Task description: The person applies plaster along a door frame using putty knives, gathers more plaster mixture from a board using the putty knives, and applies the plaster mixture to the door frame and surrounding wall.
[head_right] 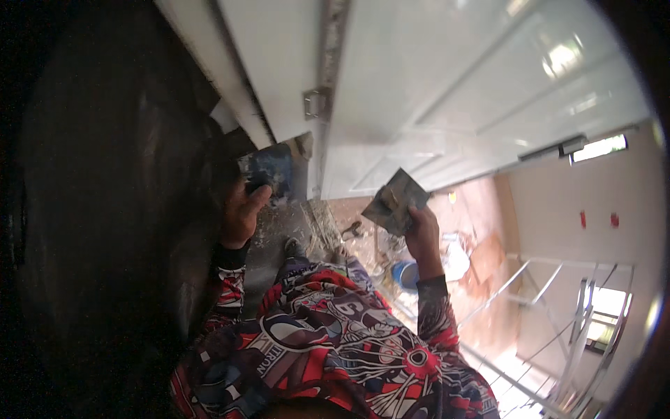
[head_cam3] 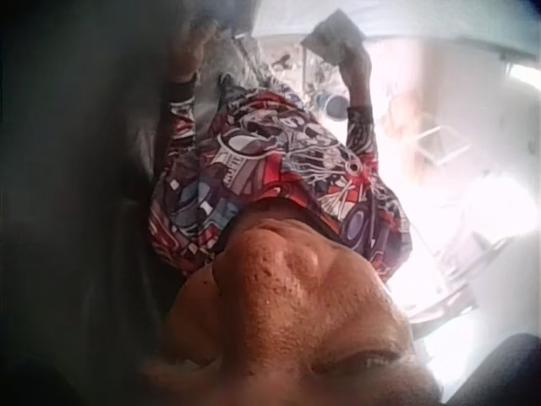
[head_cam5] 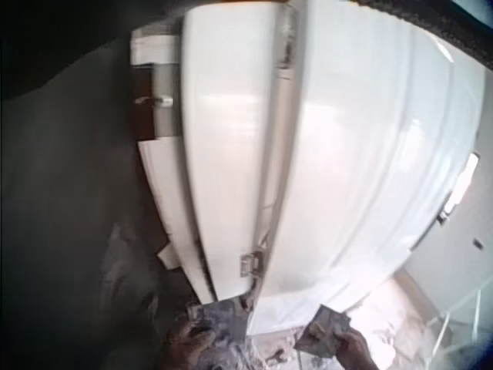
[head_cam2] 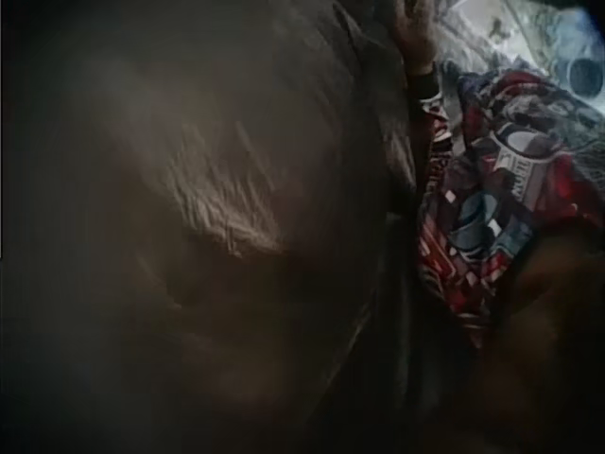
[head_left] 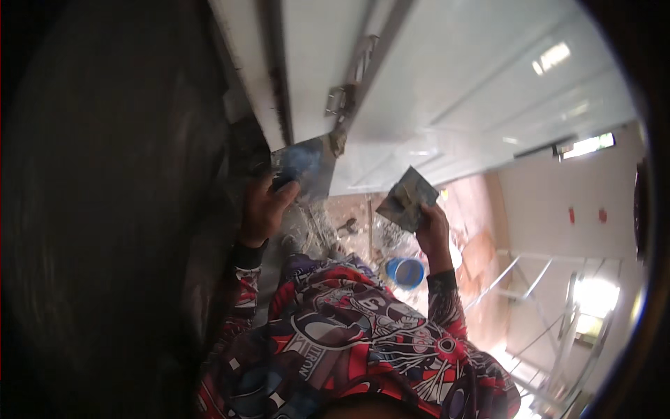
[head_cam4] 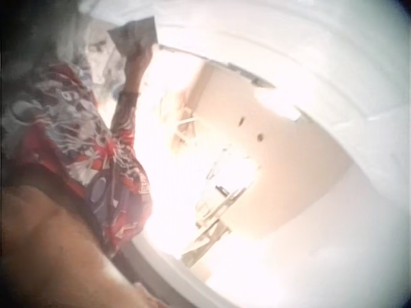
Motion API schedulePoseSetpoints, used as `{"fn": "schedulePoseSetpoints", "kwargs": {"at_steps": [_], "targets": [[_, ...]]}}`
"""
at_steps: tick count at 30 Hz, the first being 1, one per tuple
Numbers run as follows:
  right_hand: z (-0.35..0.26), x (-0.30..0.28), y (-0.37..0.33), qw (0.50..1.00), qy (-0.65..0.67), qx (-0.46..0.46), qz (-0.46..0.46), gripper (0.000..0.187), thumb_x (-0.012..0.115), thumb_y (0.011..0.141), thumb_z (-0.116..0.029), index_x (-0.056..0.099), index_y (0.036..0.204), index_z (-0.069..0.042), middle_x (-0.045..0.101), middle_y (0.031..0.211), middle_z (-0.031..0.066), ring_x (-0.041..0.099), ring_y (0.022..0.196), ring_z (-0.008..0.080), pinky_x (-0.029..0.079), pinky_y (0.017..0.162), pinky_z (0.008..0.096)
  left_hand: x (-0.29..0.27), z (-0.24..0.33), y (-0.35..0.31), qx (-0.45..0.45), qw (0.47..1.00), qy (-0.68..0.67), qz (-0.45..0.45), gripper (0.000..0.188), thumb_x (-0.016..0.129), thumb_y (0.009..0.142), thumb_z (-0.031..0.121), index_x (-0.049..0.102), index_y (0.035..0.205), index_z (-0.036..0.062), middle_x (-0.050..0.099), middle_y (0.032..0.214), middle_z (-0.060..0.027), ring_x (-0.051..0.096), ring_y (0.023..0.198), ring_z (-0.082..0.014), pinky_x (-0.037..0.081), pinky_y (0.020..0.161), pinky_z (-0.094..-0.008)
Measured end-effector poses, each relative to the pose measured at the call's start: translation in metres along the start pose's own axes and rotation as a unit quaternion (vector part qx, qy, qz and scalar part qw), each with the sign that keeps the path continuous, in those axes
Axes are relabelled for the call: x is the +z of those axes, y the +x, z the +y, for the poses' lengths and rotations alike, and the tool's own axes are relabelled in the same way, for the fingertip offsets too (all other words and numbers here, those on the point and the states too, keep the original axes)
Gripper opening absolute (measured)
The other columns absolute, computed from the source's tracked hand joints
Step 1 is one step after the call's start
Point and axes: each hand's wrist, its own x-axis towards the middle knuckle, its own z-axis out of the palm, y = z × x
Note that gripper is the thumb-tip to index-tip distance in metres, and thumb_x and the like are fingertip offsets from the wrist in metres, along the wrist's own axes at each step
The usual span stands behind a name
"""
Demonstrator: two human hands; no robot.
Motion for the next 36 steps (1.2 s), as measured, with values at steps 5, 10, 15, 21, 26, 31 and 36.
{"fn": "schedulePoseSetpoints", "kwargs": {"at_steps": [5, 10, 15, 21, 26, 31, 36], "targets": [[-0.002, 0.006, 0.006, 0.998, 0.012, 0.044, -0.038, 0.047, 0.046, 0.092, -0.011, 0.043, 0.136, 0.007, 0.055, 0.132, 0.0202, 0.056, 0.122, 0.0313, 0.046, 0.106, 0.0444, 0.001, 0.011, -0.003, 0.248, 0.922, 0.128, 0.267, 0.024, 0.065, 0.091, 0.006, 0.062, 0.113, -0.0036, 0.066, 0.103, -0.0151, 0.063, 0.092, -0.0203, 0.049, 0.079, -0.0329], [-0.029, 0.015, 0.004, 0.997, -0.004, 0.062, -0.048, 0.047, 0.049, 0.091, -0.009, 0.044, 0.134, 0.007, 0.055, 0.131, 0.0202, 0.057, 0.121, 0.0321, 0.047, 0.103, 0.0462, 0.018, 0.033, 0.03, 0.369, 0.774, 0.341, 0.385, 0.028, 0.062, 0.089, -0.002, 0.061, 0.116, -0.0038, 0.062, 0.105, -0.0196, 0.062, 0.091, -0.0338, 0.05, 0.077, -0.0393], [-0.034, 0.016, 0.003, 0.997, -0.03, 0.058, -0.045, 0.045, 0.05, 0.091, -0.01, 0.046, 0.133, 0.007, 0.056, 0.13, 0.0202, 0.058, 0.118, 0.0326, 0.049, 0.101, 0.0469, 0.031, 0.025, 0.057, 0.424, 0.731, 0.322, 0.426, 0.039, 0.062, 0.085, -0.006, 0.062, 0.123, 0.0013, 0.059, 0.108, -0.0168, 0.059, 0.09, -0.031, 0.048, 0.074, -0.0395], [-0.039, 0.017, -0.003, 0.996, -0.051, 0.058, -0.043, 0.048, 0.05, 0.091, -0.012, 0.044, 0.134, 0.007, 0.056, 0.13, 0.0209, 0.058, 0.117, 0.0332, 0.049, 0.1, 0.0473, 0.045, 0.02, 0.08, 0.44, 0.736, 0.288, 0.426, 0.063, 0.059, 0.07, -0.011, 0.059, 0.131, 0.0039, 0.057, 0.112, -0.0152, 0.056, 0.091, -0.0278, 0.046, 0.075, -0.0373], [-0.035, 0.016, -0.004, 0.996, -0.056, 0.057, -0.045, 0.048, 0.051, 0.091, -0.013, 0.044, 0.135, 0.007, 0.055, 0.13, 0.0209, 0.058, 0.118, 0.0341, 0.049, 0.1, 0.0473, 0.051, 0.023, 0.088, 0.418, 0.737, 0.306, 0.435, 0.061, 0.06, 0.071, -0.008, 0.059, 0.131, 0.0044, 0.056, 0.113, -0.0148, 0.055, 0.097, -0.0292, 0.045, 0.079, -0.0396], [-0.036, 0.006, -0.004, 0.997, -0.04, 0.049, -0.036, 0.047, 0.05, 0.091, -0.012, 0.044, 0.134, 0.007, 0.056, 0.13, 0.0202, 0.058, 0.119, 0.0326, 0.048, 0.102, 0.046, 0.063, 0.017, 0.1, 0.413, 0.771, 0.276, 0.399, 0.068, 0.057, 0.072, -0.014, 0.056, 0.136, 0.0103, 0.053, 0.121, -0.0178, 0.055, 0.103, -0.0342, 0.048, 0.084, -0.0405], [-0.039, 0.012, -0.004, 0.996, -0.04, 0.047, -0.059, 0.045, 0.05, 0.092, -0.011, 0.046, 0.133, 0.008, 0.057, 0.129, 0.0198, 0.058, 0.119, 0.0324, 0.047, 0.103, 0.0456, 0.046, 0.025, 0.096, 0.427, 0.768, 0.31, 0.363, 0.065, 0.062, 0.07, -0.006, 0.056, 0.134, 0.005, 0.053, 0.118, -0.014, 0.054, 0.098, -0.0325, 0.046, 0.083, -0.0424]]}}
